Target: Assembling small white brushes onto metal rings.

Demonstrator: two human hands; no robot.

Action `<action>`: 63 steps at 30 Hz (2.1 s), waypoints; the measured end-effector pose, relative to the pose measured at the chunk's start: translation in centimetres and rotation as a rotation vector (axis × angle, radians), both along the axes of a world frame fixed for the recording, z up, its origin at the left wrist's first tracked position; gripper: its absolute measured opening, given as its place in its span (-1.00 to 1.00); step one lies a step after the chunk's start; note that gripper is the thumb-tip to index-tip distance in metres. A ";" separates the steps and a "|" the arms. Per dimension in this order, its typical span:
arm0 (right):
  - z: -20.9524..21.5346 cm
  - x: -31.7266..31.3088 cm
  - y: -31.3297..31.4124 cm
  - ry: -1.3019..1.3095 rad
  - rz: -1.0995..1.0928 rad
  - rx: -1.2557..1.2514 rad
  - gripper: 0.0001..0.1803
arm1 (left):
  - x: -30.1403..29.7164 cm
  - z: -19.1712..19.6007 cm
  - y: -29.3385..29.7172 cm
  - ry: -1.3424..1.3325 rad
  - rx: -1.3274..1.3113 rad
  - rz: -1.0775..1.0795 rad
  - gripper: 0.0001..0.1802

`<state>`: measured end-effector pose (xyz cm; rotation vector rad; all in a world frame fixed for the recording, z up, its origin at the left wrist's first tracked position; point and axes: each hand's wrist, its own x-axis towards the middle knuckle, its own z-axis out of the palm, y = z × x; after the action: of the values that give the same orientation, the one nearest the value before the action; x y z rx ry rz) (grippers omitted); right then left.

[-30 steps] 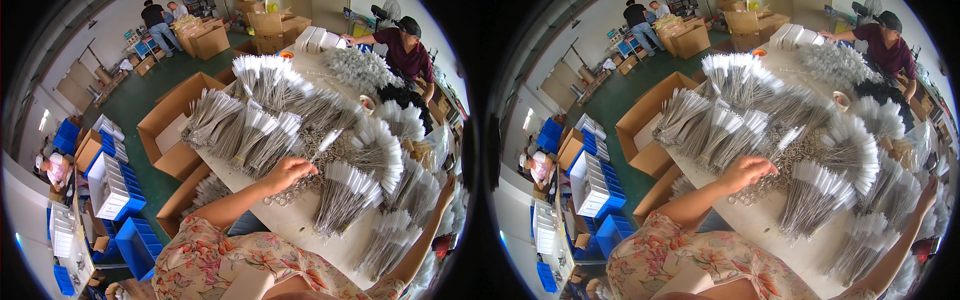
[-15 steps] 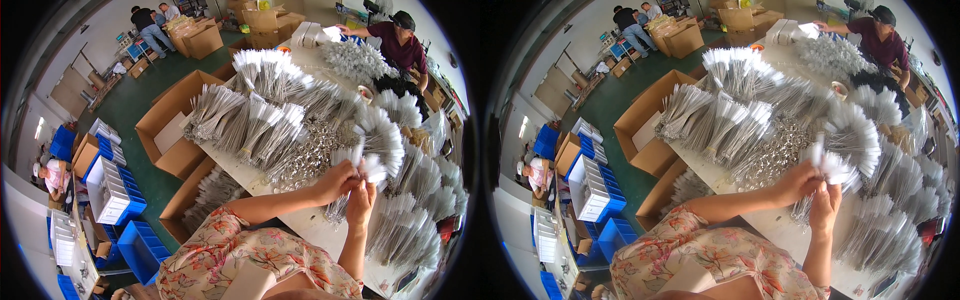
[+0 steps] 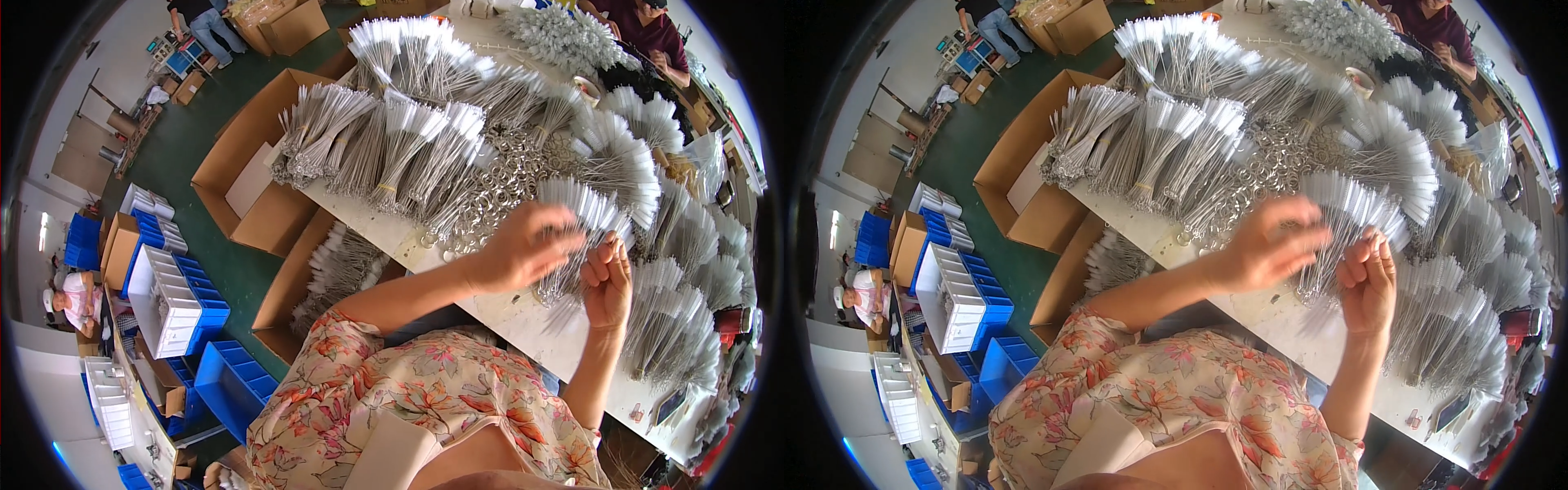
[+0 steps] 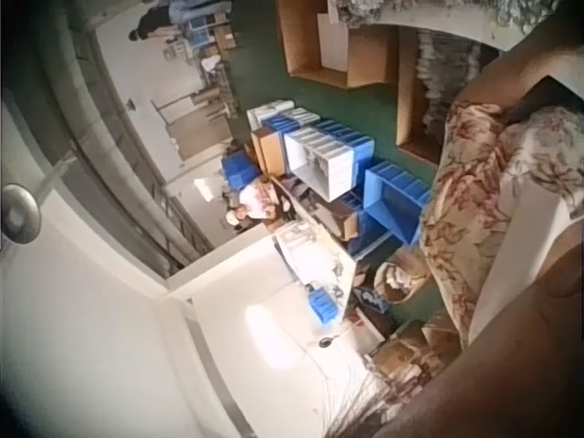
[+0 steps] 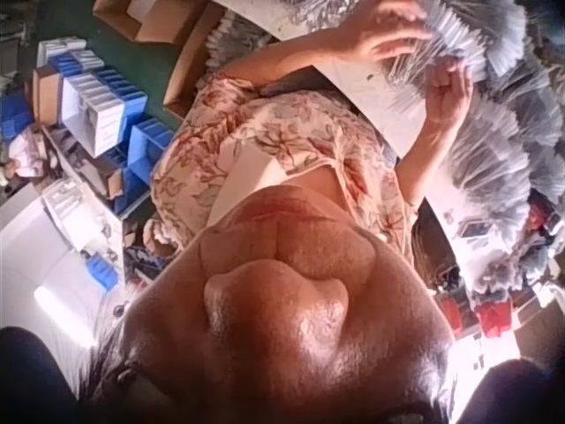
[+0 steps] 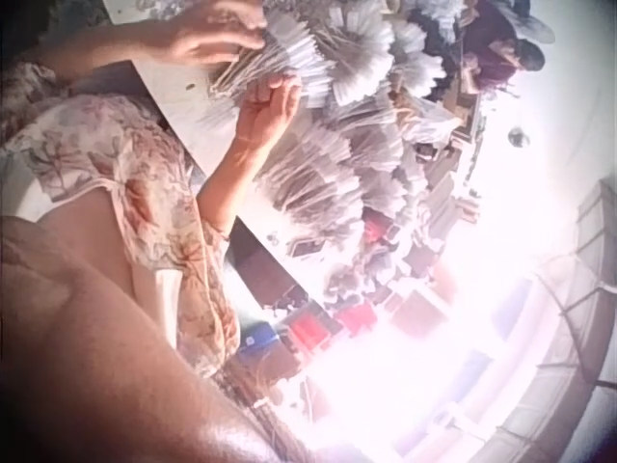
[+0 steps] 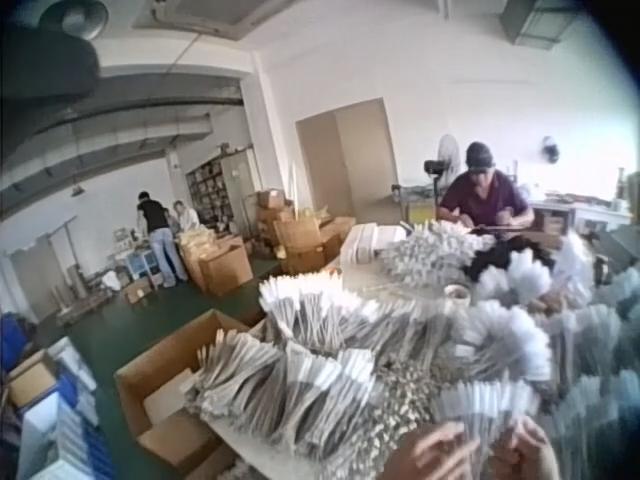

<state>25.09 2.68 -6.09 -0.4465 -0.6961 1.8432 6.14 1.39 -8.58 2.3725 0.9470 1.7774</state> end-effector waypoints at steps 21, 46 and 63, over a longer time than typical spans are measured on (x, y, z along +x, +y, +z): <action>0.3 -0.4 -6.6 -0.653 0.700 -0.088 -0.83 | -1.5 -1.9 -6.2 0.083 -0.186 -0.363 -0.75; 0.4 -3.6 -2.6 -0.933 0.045 0.183 -0.81 | -3.9 -0.9 -0.3 -0.526 -1.050 -0.290 -0.84; -0.6 -5.2 -5.1 -0.693 -0.002 0.266 -0.92 | -3.7 -0.1 -3.0 0.125 -0.253 0.039 -0.81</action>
<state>19.92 -2.46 -6.69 -0.9198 -1.3834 1.5481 2.46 -1.60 -8.73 2.3391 1.1623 1.4350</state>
